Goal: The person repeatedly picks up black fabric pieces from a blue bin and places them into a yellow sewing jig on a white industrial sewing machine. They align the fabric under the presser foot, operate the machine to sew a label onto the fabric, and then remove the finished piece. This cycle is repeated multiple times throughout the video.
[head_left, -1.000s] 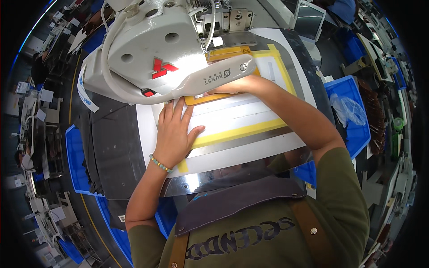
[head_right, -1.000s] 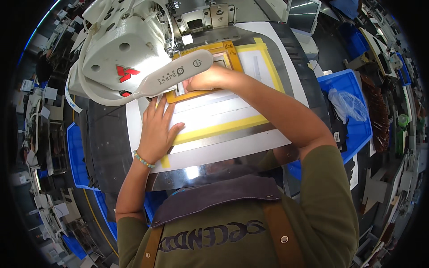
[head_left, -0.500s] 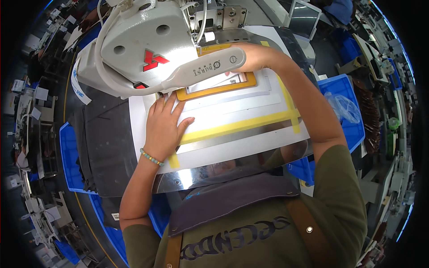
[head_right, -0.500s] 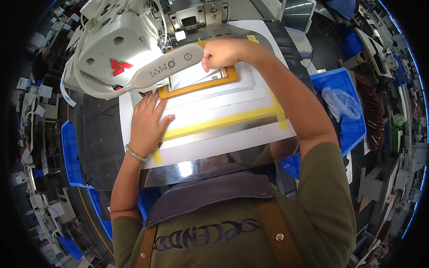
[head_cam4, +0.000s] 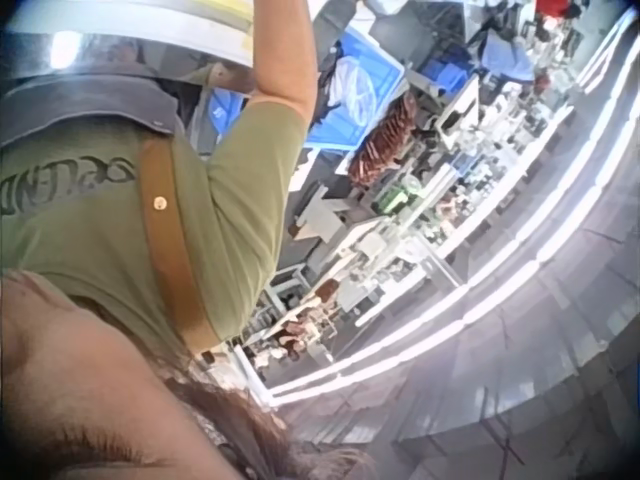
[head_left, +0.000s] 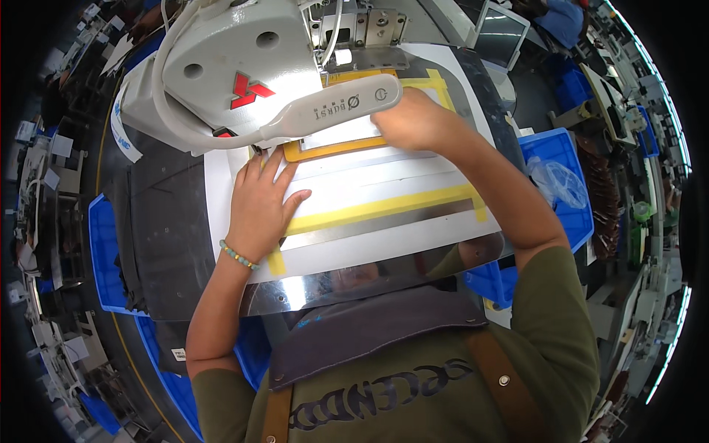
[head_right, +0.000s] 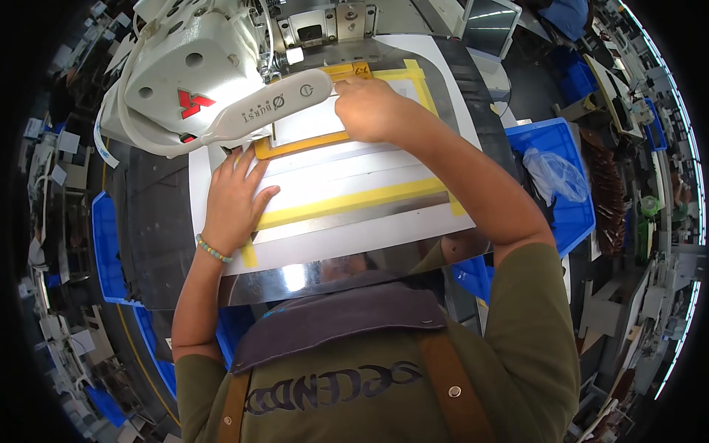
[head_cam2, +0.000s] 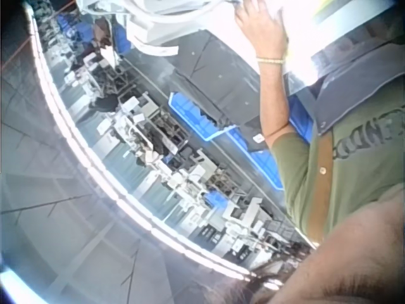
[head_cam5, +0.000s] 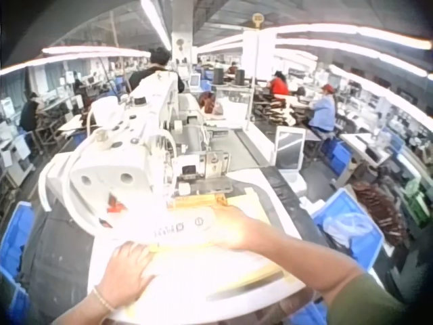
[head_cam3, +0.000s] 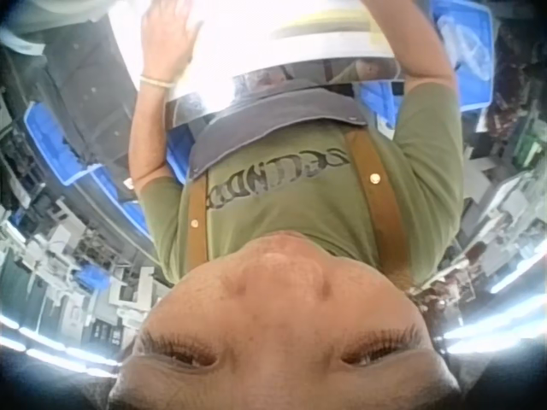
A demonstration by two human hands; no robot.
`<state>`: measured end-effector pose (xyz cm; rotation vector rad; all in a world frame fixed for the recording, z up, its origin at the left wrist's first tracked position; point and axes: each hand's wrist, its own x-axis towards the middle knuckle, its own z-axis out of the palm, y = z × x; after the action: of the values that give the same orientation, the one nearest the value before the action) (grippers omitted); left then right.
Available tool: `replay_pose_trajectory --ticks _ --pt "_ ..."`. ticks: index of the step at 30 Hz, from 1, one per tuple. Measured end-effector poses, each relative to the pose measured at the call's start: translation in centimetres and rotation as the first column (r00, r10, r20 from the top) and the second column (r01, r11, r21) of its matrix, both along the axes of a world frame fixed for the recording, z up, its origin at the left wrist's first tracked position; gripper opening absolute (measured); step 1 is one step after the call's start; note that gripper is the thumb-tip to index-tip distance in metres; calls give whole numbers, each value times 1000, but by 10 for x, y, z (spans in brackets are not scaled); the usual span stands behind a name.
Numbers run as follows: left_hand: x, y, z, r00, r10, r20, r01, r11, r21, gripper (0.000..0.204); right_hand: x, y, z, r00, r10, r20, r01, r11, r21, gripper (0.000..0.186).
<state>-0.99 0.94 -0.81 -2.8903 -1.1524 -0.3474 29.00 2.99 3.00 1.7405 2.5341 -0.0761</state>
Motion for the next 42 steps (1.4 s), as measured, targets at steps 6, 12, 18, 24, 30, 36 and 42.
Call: replay_pose_trajectory --ticks 6,12,18,24,30,36,42 --pt "3 1 3 1000 -15 12 16 999 -43 55 34 -12 8 856 80 -511 41 974 221 20" --pt "-28 -6 15 1000 15 9 -13 983 -183 65 48 -99 18 892 -230 -390 262 965 30 23" --pt "-113 0 44 961 245 128 -235 968 -91 52 17 -175 -31 922 -330 -204 342 940 24 66" --pt "-247 23 34 622 782 39 -782 619 77 40 -17 -161 -43 942 -166 -293 192 979 61 75" --pt "-329 59 -8 527 834 -160 -835 544 84 39 -24 -161 -40 897 -180 -405 213 976 38 69" --pt "-343 76 -28 541 819 -190 -808 569 152 31 -12 -159 -31 777 -205 -596 248 969 -9 61" --pt "-349 81 2 421 903 83 -904 412 112 28 -1 -149 -6 853 -102 -511 187 975 119 42"
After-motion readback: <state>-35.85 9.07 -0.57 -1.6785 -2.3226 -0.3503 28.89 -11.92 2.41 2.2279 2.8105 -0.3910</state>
